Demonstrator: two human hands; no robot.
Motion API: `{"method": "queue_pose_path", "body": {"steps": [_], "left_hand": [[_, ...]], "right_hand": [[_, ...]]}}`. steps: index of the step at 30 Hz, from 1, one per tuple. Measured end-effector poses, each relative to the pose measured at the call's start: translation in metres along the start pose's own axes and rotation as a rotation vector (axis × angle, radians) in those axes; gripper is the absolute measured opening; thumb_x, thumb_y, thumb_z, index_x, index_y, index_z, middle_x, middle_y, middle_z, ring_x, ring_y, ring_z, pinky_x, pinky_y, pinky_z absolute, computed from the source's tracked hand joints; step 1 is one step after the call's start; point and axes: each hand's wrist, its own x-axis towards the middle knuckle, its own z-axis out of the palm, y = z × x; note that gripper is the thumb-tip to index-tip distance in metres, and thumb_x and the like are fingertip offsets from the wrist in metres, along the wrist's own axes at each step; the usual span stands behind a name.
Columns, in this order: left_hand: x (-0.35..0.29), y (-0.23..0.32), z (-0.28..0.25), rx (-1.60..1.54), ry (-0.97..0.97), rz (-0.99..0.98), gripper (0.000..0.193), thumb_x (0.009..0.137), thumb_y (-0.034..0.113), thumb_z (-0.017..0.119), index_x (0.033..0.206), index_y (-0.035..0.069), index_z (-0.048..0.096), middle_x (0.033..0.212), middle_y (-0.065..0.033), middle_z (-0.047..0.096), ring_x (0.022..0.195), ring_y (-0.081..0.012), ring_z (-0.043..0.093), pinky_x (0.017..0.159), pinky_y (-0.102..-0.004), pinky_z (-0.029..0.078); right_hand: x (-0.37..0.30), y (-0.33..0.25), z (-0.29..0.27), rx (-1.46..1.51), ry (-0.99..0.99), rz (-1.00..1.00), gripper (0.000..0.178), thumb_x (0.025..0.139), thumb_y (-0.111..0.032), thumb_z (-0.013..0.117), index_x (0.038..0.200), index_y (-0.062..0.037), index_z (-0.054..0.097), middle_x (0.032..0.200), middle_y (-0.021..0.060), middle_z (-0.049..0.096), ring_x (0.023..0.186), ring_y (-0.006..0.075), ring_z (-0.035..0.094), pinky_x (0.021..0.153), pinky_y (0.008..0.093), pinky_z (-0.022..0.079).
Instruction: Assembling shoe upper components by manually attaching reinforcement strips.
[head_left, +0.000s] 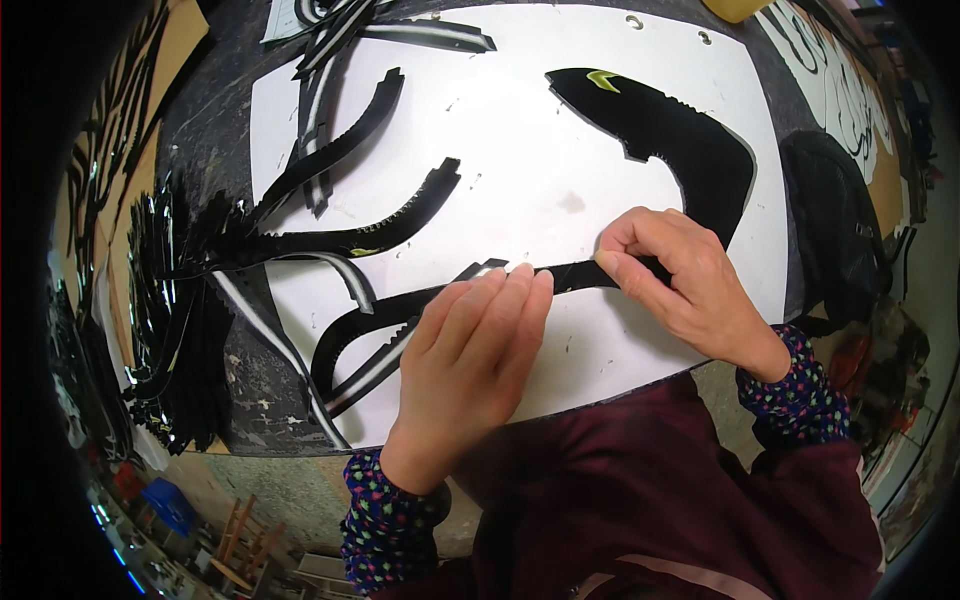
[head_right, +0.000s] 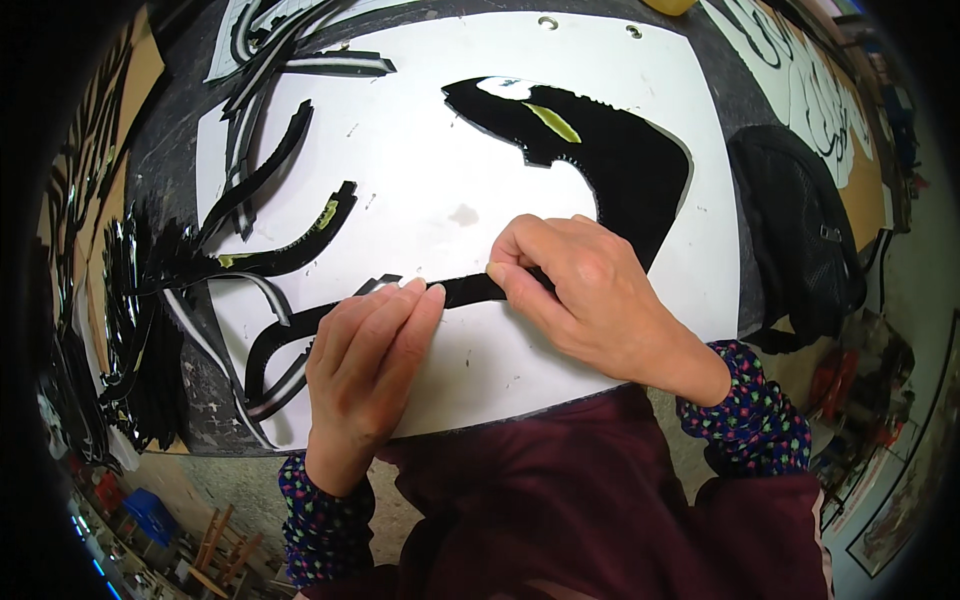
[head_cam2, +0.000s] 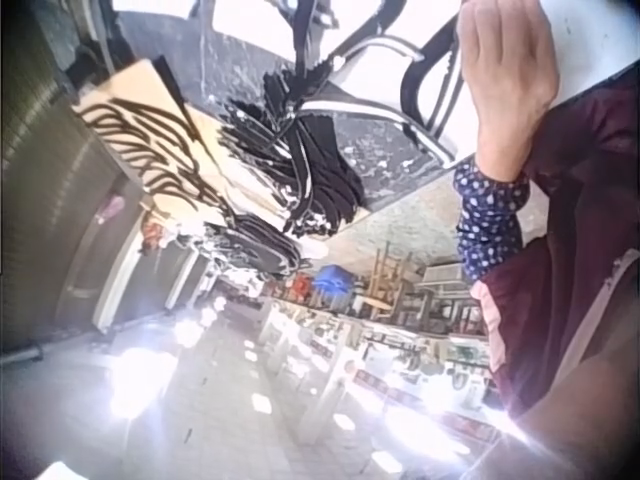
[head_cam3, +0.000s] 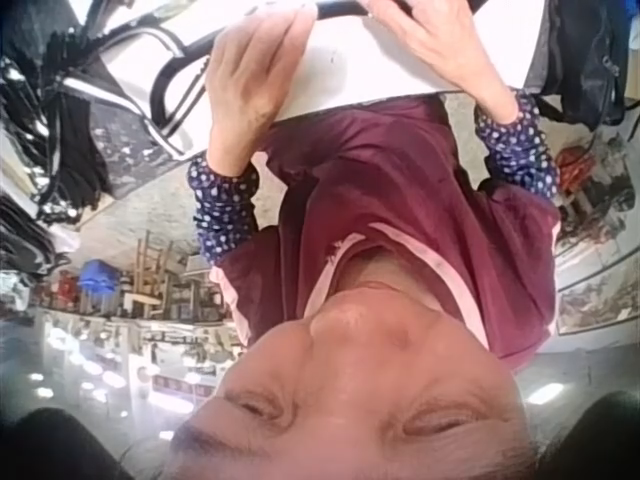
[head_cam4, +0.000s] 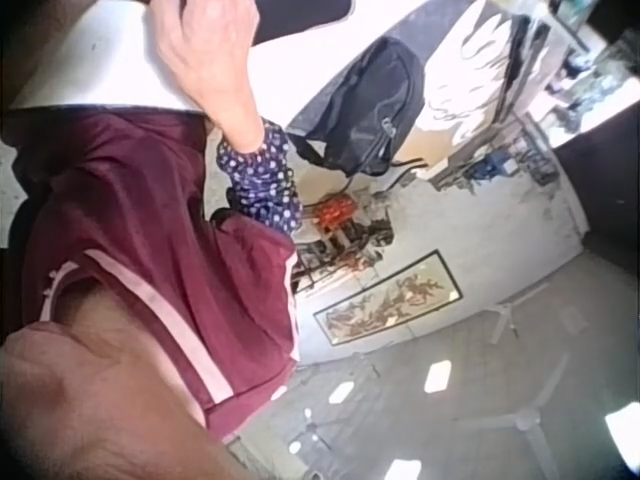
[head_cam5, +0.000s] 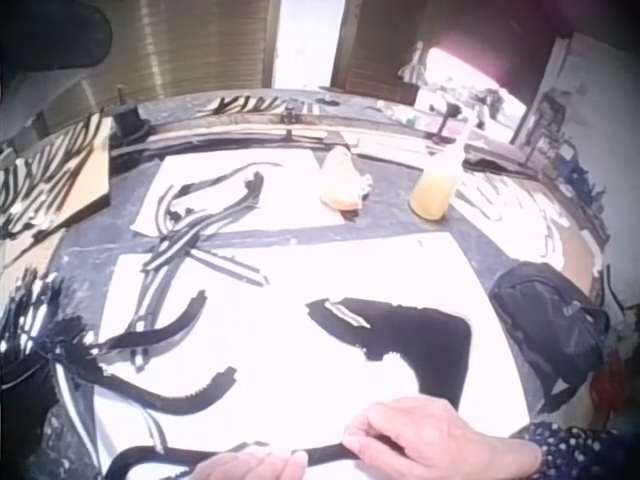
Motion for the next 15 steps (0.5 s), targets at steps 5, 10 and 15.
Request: {"method": "queue_pose_path", "body": {"steps": [5,10,15], "left_hand": [[0.0018,0.0008,-0.0009,0.002,-0.007,-0.002,0.03,0.082,0.006,0.066,0.112,0.002,0.069,0.113,-0.0079,0.065,0.102,-0.0209,0.062,0.086,-0.0331,0.052],[0.0019,0.0018,0.0007,0.004,-0.003,-0.016,0.03,0.082,0.007,0.067,0.112,0.004,0.07,0.113,-0.0057,0.065,0.1,-0.0202,0.062,0.086,-0.033,0.052],[0.0018,0.0036,0.0024,-0.071,0.029,-0.111,0.027,0.083,0.006,0.071,0.11,0.007,0.072,0.109,-0.0019,0.066,0.096,-0.02,0.063,0.083,-0.032,0.052]], "right_hand": [[-0.0003,0.0,0.0008,0.002,0.028,-0.014,0.006,0.091,-0.008,0.061,0.092,-0.0024,0.062,0.08,0.0056,0.062,0.073,0.021,0.056,0.071,0.0326,0.043],[0.0016,0.0022,0.0041,-0.032,0.099,-0.092,0.007,0.088,-0.01,0.062,0.087,-0.0034,0.06,0.07,0.0081,0.061,0.064,0.0255,0.059,0.065,0.0353,0.046],[0.0009,0.0024,0.0052,-0.027,0.121,-0.098,0.007,0.087,-0.01,0.063,0.087,-0.0033,0.06,0.071,0.0086,0.062,0.065,0.027,0.06,0.065,0.0362,0.046]]}}
